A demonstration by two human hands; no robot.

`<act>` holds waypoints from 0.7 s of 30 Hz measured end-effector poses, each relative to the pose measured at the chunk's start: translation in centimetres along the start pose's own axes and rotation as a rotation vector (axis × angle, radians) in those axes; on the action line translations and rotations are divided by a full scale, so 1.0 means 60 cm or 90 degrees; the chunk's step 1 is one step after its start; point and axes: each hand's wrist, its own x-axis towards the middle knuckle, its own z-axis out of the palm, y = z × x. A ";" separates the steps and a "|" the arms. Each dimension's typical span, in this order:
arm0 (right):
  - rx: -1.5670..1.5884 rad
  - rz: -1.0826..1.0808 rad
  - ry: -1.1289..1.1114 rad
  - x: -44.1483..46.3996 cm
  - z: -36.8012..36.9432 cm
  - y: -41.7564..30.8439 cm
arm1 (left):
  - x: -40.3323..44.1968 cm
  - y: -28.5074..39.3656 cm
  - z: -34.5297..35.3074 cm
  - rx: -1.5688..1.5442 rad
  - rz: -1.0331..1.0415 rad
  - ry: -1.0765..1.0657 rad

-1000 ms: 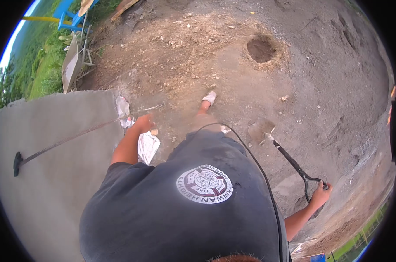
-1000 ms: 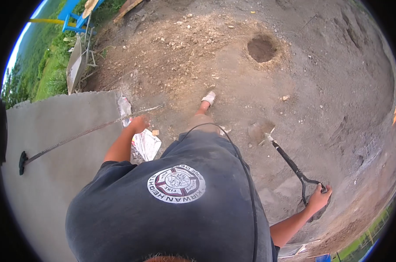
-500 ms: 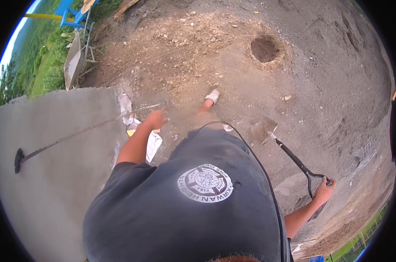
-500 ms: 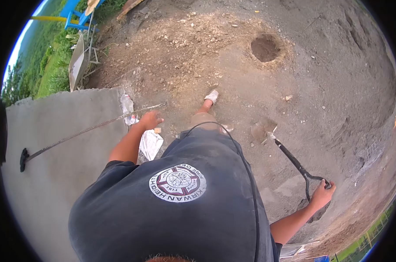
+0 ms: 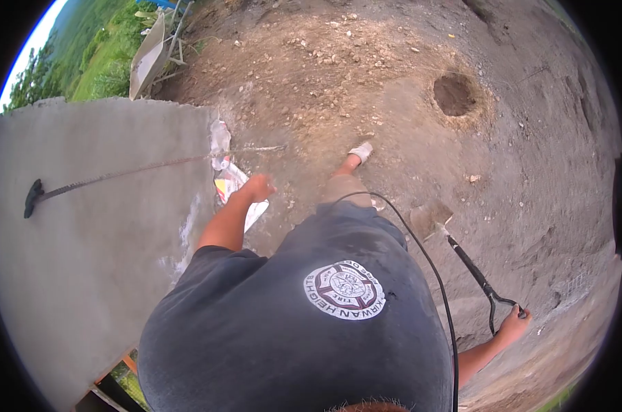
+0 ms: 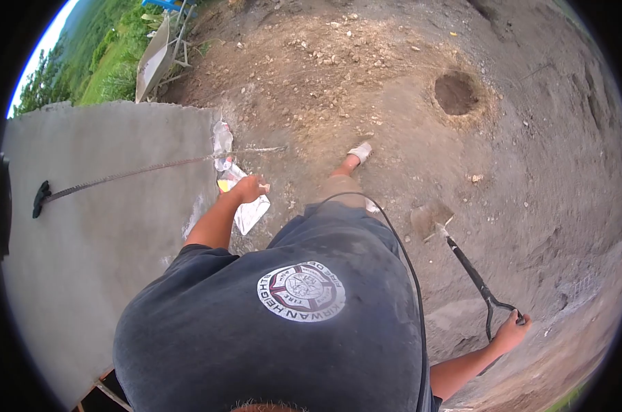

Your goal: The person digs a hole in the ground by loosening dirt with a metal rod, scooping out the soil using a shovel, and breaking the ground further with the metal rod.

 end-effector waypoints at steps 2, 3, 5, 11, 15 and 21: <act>-0.009 -0.006 0.005 0.001 -0.003 -0.006 | 0.003 -0.007 0.018 0.007 0.009 0.020; -0.018 -0.011 0.009 0.003 -0.003 -0.008 | 0.003 -0.008 0.022 0.008 0.015 0.020; -0.029 -0.014 0.010 0.004 -0.005 -0.012 | 0.006 -0.010 0.026 0.011 0.029 0.022; -0.026 -0.013 0.012 0.005 -0.007 -0.019 | 0.008 -0.009 0.007 -0.020 0.018 -0.016; -0.031 -0.006 -0.003 -0.012 -0.016 -0.028 | 0.050 -0.066 0.042 0.025 0.113 0.045; 0.027 -0.005 0.024 -0.031 -0.018 -0.016 | 0.014 -0.002 -0.022 0.018 0.038 0.029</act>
